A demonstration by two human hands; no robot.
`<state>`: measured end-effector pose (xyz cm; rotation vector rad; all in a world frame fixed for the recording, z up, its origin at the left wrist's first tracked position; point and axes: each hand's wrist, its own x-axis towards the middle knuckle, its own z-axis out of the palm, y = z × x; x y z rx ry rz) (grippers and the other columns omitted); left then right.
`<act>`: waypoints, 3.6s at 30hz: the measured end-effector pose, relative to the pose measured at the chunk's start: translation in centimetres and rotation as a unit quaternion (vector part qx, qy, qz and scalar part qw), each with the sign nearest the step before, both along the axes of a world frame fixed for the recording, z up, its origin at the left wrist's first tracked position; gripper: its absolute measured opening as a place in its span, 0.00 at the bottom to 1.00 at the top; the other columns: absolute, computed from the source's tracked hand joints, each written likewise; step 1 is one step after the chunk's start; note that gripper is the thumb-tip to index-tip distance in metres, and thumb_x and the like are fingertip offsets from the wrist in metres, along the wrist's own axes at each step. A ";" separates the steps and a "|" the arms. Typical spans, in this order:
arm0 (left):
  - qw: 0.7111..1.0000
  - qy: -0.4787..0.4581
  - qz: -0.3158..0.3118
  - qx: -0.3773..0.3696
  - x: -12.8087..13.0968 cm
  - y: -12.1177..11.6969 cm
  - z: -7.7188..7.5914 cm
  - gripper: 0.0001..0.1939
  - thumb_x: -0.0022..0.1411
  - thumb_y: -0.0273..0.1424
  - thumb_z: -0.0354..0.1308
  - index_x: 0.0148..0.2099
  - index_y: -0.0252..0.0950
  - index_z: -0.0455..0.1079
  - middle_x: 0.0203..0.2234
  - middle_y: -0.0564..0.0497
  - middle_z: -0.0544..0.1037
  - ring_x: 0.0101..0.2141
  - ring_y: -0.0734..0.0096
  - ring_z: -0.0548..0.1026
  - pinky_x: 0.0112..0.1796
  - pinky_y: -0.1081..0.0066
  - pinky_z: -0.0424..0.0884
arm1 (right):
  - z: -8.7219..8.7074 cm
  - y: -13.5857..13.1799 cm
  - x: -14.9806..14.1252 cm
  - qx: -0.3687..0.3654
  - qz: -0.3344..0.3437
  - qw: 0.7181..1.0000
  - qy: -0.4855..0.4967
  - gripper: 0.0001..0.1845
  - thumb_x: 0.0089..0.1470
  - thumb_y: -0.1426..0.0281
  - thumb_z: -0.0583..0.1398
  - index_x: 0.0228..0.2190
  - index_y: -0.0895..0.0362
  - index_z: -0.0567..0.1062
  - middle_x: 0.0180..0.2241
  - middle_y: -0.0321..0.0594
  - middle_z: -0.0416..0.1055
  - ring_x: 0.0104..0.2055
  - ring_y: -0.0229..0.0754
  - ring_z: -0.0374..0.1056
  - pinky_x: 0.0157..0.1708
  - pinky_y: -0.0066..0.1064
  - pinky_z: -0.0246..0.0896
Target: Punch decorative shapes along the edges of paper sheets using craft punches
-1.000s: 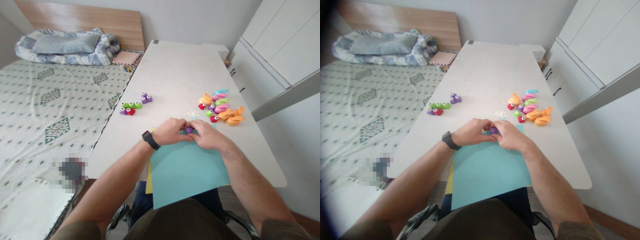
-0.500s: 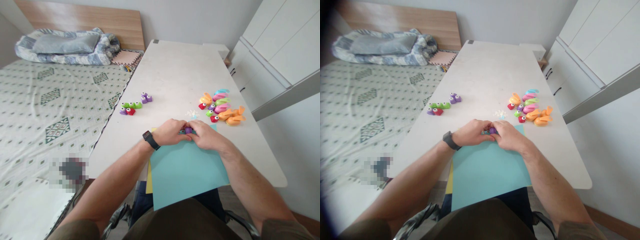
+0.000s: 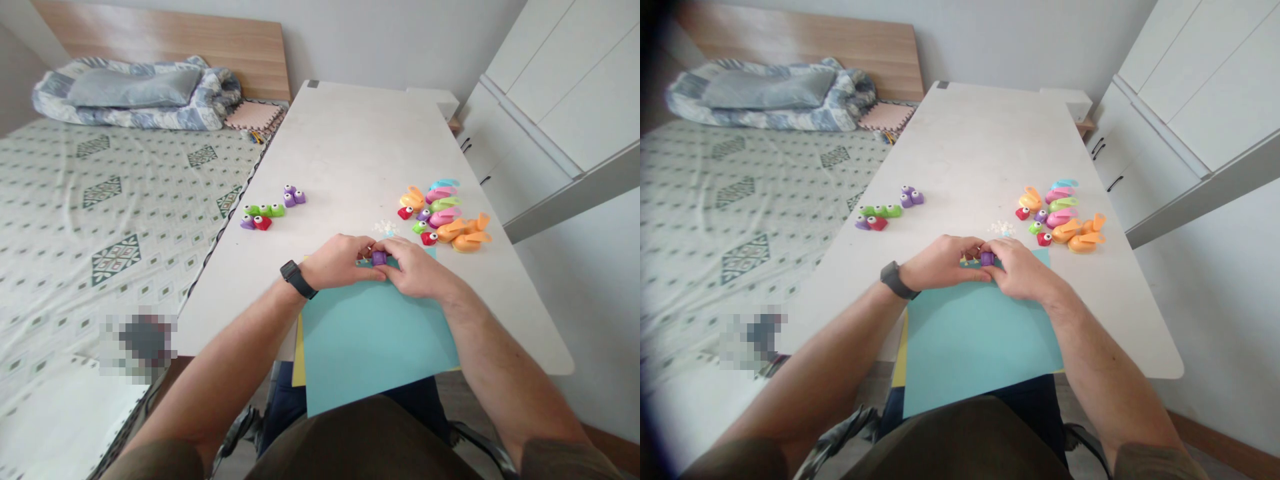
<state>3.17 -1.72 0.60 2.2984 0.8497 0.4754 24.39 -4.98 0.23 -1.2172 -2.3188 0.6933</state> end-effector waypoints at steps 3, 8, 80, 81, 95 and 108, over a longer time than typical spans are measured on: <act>1.000 0.002 0.007 -0.024 -0.4 0.1 0.2 0.31 0.56 0.50 0.67 0.55 0.37 0.73 0.40 0.49 0.83 0.40 0.65 0.80 0.41 0.70 0.71 | -0.1 0.1 0.2 0.007 -0.011 1.000 -0.004 0.12 0.57 0.71 0.63 0.44 0.54 0.74 0.42 0.43 0.76 0.47 0.49 0.70 0.49 0.41 0.62; 0.998 0.035 0.036 -0.037 -0.8 0.3 0.3 0.28 0.57 0.45 0.67 0.56 0.37 0.73 0.41 0.47 0.83 0.43 0.63 0.81 0.43 0.70 0.73 | 0.2 0.1 0.6 0.012 -0.024 0.999 -0.019 0.11 0.58 0.69 0.63 0.44 0.54 0.75 0.41 0.43 0.75 0.45 0.48 0.69 0.47 0.40 0.62; 0.998 0.055 0.031 0.010 -0.9 0.3 -0.6 0.13 0.61 0.34 0.61 0.48 0.36 0.76 0.33 0.52 0.83 0.34 0.69 0.80 0.36 0.72 0.70 | 0.4 -0.1 0.5 0.002 -0.010 1.000 -0.012 0.19 0.54 0.72 0.61 0.49 0.53 0.73 0.43 0.44 0.77 0.44 0.49 0.72 0.47 0.41 0.67; 0.998 0.056 0.031 0.011 -0.9 0.3 -0.6 0.13 0.61 0.34 0.60 0.48 0.36 0.76 0.33 0.52 0.83 0.34 0.69 0.79 0.36 0.72 0.70 | 0.4 -0.1 0.5 0.002 -0.011 1.000 -0.011 0.19 0.54 0.72 0.62 0.49 0.53 0.73 0.43 0.44 0.77 0.44 0.49 0.72 0.47 0.42 0.67; 0.998 0.054 0.020 0.018 -0.8 0.2 -0.5 0.13 0.62 0.32 0.60 0.48 0.37 0.79 0.32 0.51 0.82 0.33 0.70 0.79 0.35 0.73 0.69 | 0.2 -0.1 0.6 0.000 -0.010 1.000 -0.010 0.20 0.54 0.72 0.62 0.49 0.53 0.71 0.43 0.45 0.76 0.45 0.50 0.72 0.47 0.41 0.67; 0.998 0.056 0.015 0.021 -0.7 0.2 -0.2 0.12 0.62 0.30 0.59 0.46 0.37 0.79 0.34 0.51 0.83 0.33 0.70 0.79 0.36 0.73 0.69 | 0.1 -0.1 0.6 0.007 -0.004 1.000 -0.026 0.22 0.50 0.76 0.61 0.48 0.52 0.71 0.42 0.43 0.76 0.44 0.49 0.71 0.47 0.41 0.65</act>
